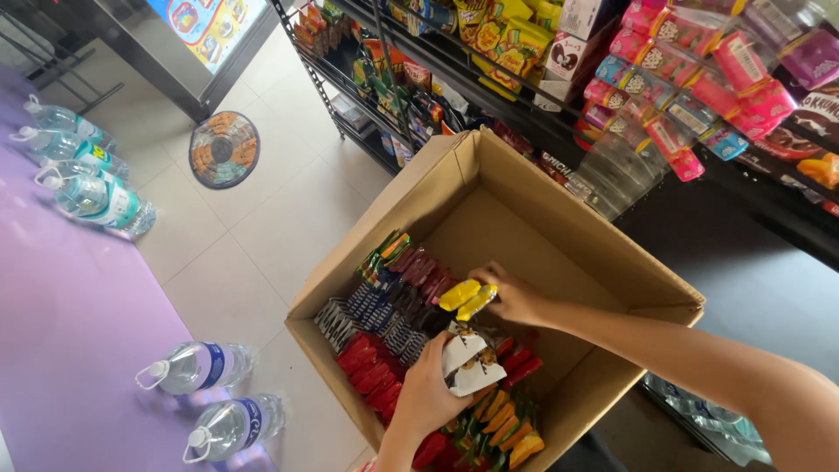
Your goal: The recorder is taking various snack items from a shelf and placing them into a cardboard box.
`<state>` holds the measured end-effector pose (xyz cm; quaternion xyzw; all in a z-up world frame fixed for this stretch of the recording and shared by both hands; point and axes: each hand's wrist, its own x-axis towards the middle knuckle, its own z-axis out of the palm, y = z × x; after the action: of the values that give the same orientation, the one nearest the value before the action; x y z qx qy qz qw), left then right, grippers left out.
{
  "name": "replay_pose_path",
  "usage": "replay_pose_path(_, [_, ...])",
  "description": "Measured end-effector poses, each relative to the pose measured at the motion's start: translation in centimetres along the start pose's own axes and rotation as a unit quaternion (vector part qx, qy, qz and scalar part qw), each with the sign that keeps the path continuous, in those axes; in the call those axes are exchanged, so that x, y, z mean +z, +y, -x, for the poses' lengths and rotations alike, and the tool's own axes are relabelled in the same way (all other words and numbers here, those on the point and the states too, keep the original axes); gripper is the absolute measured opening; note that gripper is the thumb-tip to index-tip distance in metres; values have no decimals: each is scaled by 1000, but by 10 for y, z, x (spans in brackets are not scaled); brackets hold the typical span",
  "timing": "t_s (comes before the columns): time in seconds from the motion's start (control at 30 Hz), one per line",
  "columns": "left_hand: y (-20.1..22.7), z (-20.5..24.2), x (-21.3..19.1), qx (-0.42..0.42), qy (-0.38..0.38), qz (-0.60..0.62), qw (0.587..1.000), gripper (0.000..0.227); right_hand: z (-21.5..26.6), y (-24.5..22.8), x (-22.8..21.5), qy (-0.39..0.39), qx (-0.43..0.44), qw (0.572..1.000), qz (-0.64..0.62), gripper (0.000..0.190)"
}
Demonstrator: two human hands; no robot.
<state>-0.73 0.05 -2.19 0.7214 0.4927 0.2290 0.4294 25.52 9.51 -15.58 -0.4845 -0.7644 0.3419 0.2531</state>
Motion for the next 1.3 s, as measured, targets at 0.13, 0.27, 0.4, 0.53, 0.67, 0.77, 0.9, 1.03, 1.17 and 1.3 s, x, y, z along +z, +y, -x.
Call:
replay_pose_path(0.13, [1,1,-1,-14,-14,-23,1000,96,-6,-31,-12,6,95,995,-3,65])
replay_pose_path(0.27, [6,0,-6,-17,-26,-19,999,93,-6,-5,2,37,134,990,1,81])
replay_pose_path(0.4, [13,-3,-9,-17,-50,-36,998,92,-14,-40,-32,-19,102,991,-84,63])
replay_pose_path(0.53, [10,-8,-12,-28,-52,-43,997,95,-16,-37,-42,-98,97,962,-237,60])
replay_pose_path(0.67, [1,-9,-13,-31,-75,-44,996,99,-25,-23,-32,-130,93,947,-280,56])
replay_pose_path(0.77, [2,-7,-16,-50,-77,-4,996,96,-32,-13,-14,-114,68,962,-237,50])
replay_pose_path(0.9, [-7,-8,-13,-39,-72,-22,996,97,-21,-20,-3,-51,-26,991,-124,60])
replay_pose_path(1.03, [-13,-9,-11,-20,-44,-11,999,96,-17,-2,10,-37,-82,996,-30,52])
replay_pose_path(1.17, [-13,-9,-12,4,-35,0,999,96,-28,34,47,-43,248,889,-383,37])
replay_pose_path(1.3, [-9,-11,-21,-46,-60,-26,997,95,-22,15,34,-60,-26,998,7,61])
